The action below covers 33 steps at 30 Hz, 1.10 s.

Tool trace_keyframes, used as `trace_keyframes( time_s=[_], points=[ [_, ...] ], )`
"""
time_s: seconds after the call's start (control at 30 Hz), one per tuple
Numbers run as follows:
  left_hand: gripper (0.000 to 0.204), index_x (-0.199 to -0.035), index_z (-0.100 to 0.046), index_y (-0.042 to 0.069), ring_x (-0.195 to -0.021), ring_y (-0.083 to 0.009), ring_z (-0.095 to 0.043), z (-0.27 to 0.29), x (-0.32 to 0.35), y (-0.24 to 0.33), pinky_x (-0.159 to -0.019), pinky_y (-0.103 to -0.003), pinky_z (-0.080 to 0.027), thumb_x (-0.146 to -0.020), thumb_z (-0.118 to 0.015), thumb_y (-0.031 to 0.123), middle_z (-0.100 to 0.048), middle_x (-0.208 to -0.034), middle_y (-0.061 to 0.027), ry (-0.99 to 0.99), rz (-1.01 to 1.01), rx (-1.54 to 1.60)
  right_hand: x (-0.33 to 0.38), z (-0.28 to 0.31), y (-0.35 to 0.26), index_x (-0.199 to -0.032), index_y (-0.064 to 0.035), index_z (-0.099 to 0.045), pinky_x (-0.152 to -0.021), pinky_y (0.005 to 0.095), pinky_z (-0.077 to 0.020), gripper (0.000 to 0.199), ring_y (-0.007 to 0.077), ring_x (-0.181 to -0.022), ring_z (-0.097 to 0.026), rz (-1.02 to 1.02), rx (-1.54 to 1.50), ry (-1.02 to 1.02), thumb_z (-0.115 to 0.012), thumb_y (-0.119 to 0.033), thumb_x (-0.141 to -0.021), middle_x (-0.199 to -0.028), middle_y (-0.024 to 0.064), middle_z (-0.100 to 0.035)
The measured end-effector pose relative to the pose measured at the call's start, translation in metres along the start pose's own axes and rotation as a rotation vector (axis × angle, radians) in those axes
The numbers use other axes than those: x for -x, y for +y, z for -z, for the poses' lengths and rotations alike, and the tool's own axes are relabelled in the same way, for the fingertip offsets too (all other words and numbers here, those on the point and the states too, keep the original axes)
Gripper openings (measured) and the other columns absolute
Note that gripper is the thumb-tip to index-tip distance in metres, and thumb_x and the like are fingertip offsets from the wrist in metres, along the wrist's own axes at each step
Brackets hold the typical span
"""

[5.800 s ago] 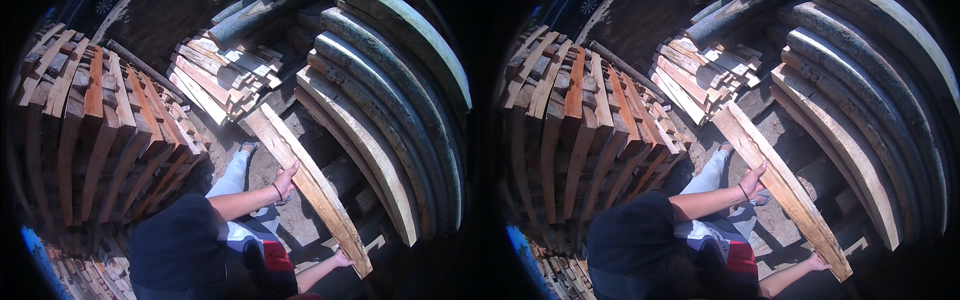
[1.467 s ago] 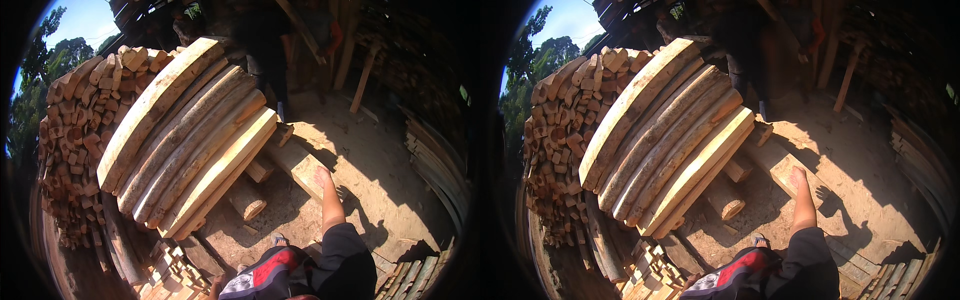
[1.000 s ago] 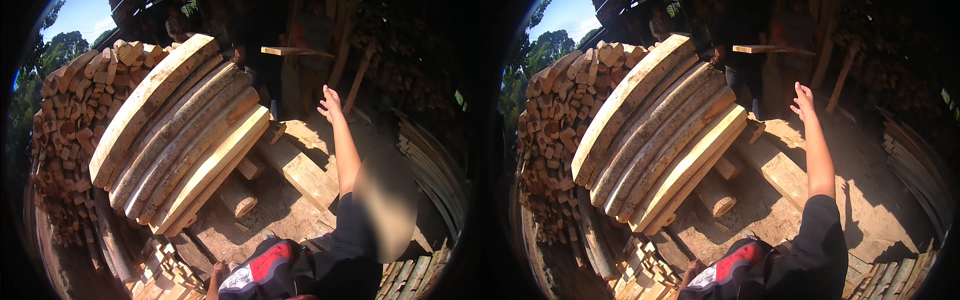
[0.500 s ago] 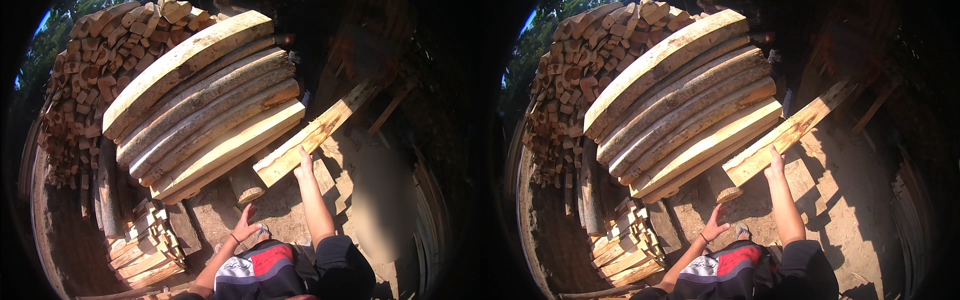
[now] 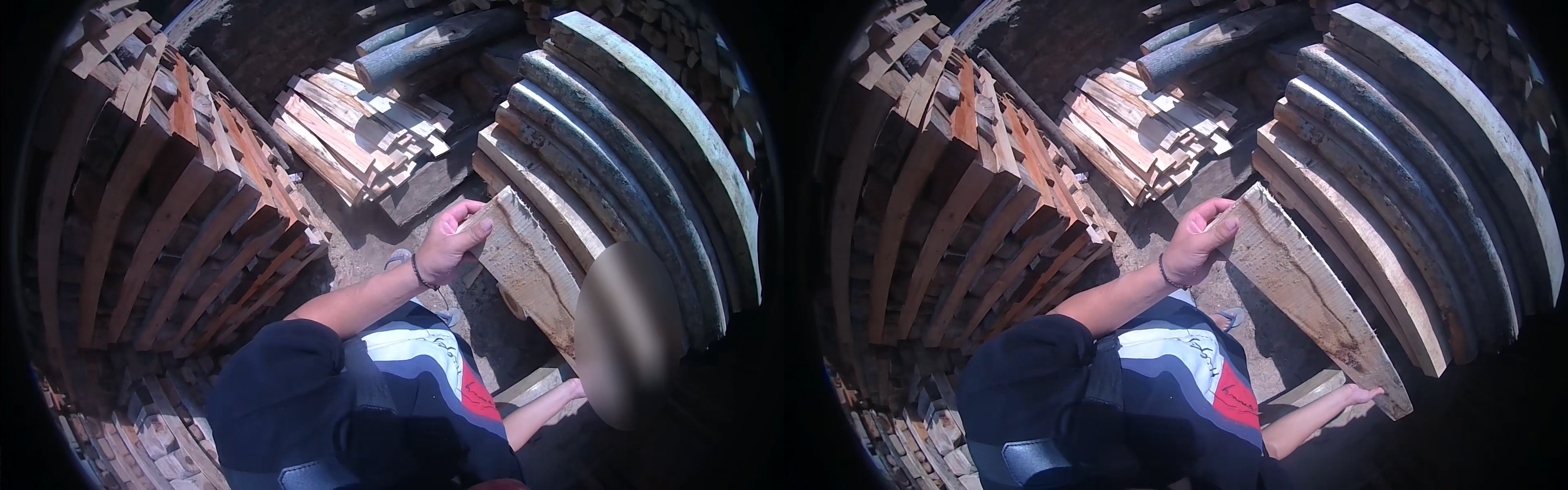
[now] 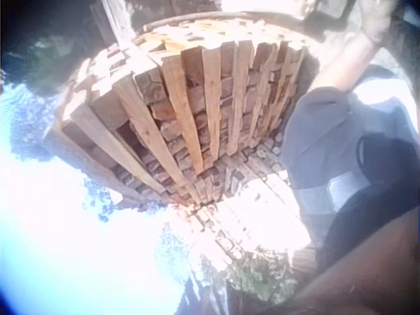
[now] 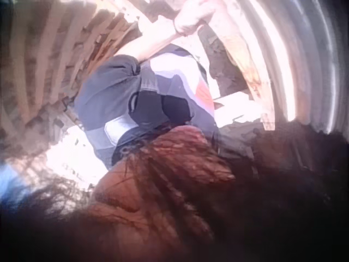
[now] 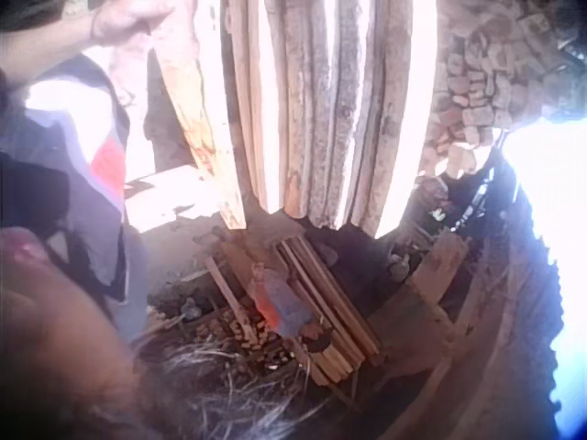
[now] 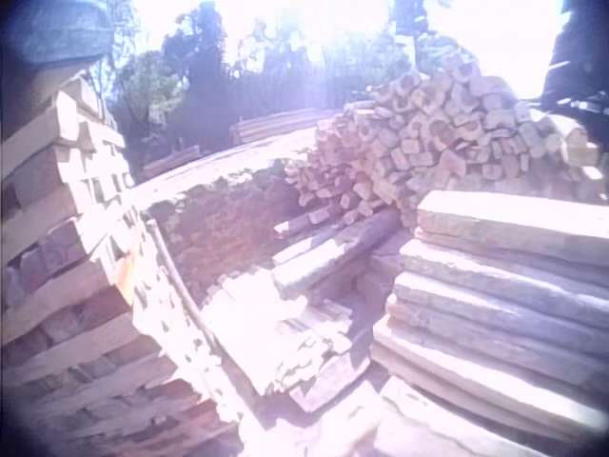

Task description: The person moves various pieces of cut lumber and stacks them together onto a larger pile in an outdoor workshop.

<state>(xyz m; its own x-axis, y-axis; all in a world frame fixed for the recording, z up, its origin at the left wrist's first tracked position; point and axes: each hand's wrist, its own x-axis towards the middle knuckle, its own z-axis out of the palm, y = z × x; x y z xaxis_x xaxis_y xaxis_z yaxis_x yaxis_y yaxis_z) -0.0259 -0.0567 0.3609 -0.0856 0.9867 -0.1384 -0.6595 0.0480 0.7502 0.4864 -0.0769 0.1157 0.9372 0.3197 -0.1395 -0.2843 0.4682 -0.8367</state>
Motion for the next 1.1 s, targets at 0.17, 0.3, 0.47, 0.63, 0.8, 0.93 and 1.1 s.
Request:
trace_keyframes(
  time_s=[0.17,0.3,0.47,0.63,0.8,0.93,1.1],
  points=[
    [0.028,-0.105,-0.052,0.003,-0.08,-0.0142,-0.064,0.116,-0.002,0.04,-0.07,-0.03,-0.056,-0.088,-0.059,0.024,-0.062,-0.09,-0.0068,0.344,-0.183,-0.039,0.162,-0.032,0.045,-0.129,-0.0032,-0.042,-0.106,0.0472,-0.0262,0.054,0.0306,-0.122,-0.041,-0.615,-0.194,0.107,-0.061,-0.026,-0.084,-0.133,0.0139,-0.043],
    [0.031,-0.112,-0.048,0.003,-0.093,-0.02,-0.061,0.22,0.001,0.005,-0.083,-0.039,-0.051,-0.09,-0.054,0.024,-0.06,-0.104,-0.0099,0.461,0.026,0.072,0.2,-0.08,-0.026,-0.129,-0.0032,-0.042,-0.105,0.049,-0.0272,0.056,0.0312,-0.122,-0.039,-0.572,-0.263,-0.232,-0.057,-0.035,-0.085,-0.134,0.015,-0.042],
    [0.084,-0.138,-0.024,0.004,-0.131,-0.0312,-0.024,0.225,-0.022,-0.075,-0.103,-0.046,-0.03,-0.08,-0.059,0.052,-0.017,-0.143,-0.0203,0.407,0.583,-0.8,0.184,-0.2,-0.14,-0.128,-0.0025,-0.043,-0.105,0.0519,-0.024,0.06,0.0308,-0.122,-0.038,-0.502,-0.341,-0.719,-0.061,-0.039,-0.083,-0.133,0.0148,-0.042],
    [0.107,-0.143,-0.01,0.008,-0.134,-0.0296,-0.02,0.089,-0.064,-0.01,-0.109,-0.042,-0.019,-0.069,-0.068,0.058,-0.023,-0.143,-0.0153,-0.473,-0.269,-0.707,0.218,-0.336,-0.152,-0.129,0.0008,-0.038,-0.094,0.0366,-0.0422,0.067,0.0233,-0.111,-0.048,-0.259,0.072,-1.151,-0.065,-0.038,-0.081,-0.127,0.0151,-0.045],
    [0.099,-0.141,-0.016,0.014,-0.122,-0.0176,-0.04,0.096,-0.089,0.036,-0.1,-0.033,-0.033,-0.069,-0.075,0.047,-0.037,-0.137,-0.008,-0.299,-0.201,0.201,0.405,-0.404,-0.055,-0.116,0.0028,-0.048,-0.084,0.0273,-0.0413,0.051,0.0138,-0.095,-0.055,-0.317,0.43,-1.854,-0.071,-0.024,-0.079,-0.104,0.0072,-0.058],
    [0.052,-0.117,-0.053,0.009,-0.108,-0.0146,-0.05,0.182,-0.118,0.001,-0.092,-0.032,-0.041,-0.083,-0.059,0.048,-0.055,-0.114,-0.0055,0.257,-0.161,0.573,0.539,-0.402,0.069,-0.112,-0.0014,-0.05,-0.078,0.0252,-0.0426,0.035,0.0225,-0.095,-0.057,0.042,0.904,-2.231,-0.064,-0.013,-0.082,-0.099,0.0119,-0.059],
    [0.065,-0.129,-0.038,0.008,-0.11,-0.0259,-0.053,0.396,-0.151,-0.04,-0.091,-0.046,-0.045,-0.087,-0.041,0.057,-0.053,-0.12,-0.0138,0.825,0.057,0.756,0.509,-0.319,0.16,-0.134,-0.0136,-0.039,-0.1,0.0557,-0.021,0.057,0.0362,-0.131,-0.023,0.835,1.859,-1.608,-0.05,-0.042,-0.086,-0.144,0.0172,-0.023]
  ],
)
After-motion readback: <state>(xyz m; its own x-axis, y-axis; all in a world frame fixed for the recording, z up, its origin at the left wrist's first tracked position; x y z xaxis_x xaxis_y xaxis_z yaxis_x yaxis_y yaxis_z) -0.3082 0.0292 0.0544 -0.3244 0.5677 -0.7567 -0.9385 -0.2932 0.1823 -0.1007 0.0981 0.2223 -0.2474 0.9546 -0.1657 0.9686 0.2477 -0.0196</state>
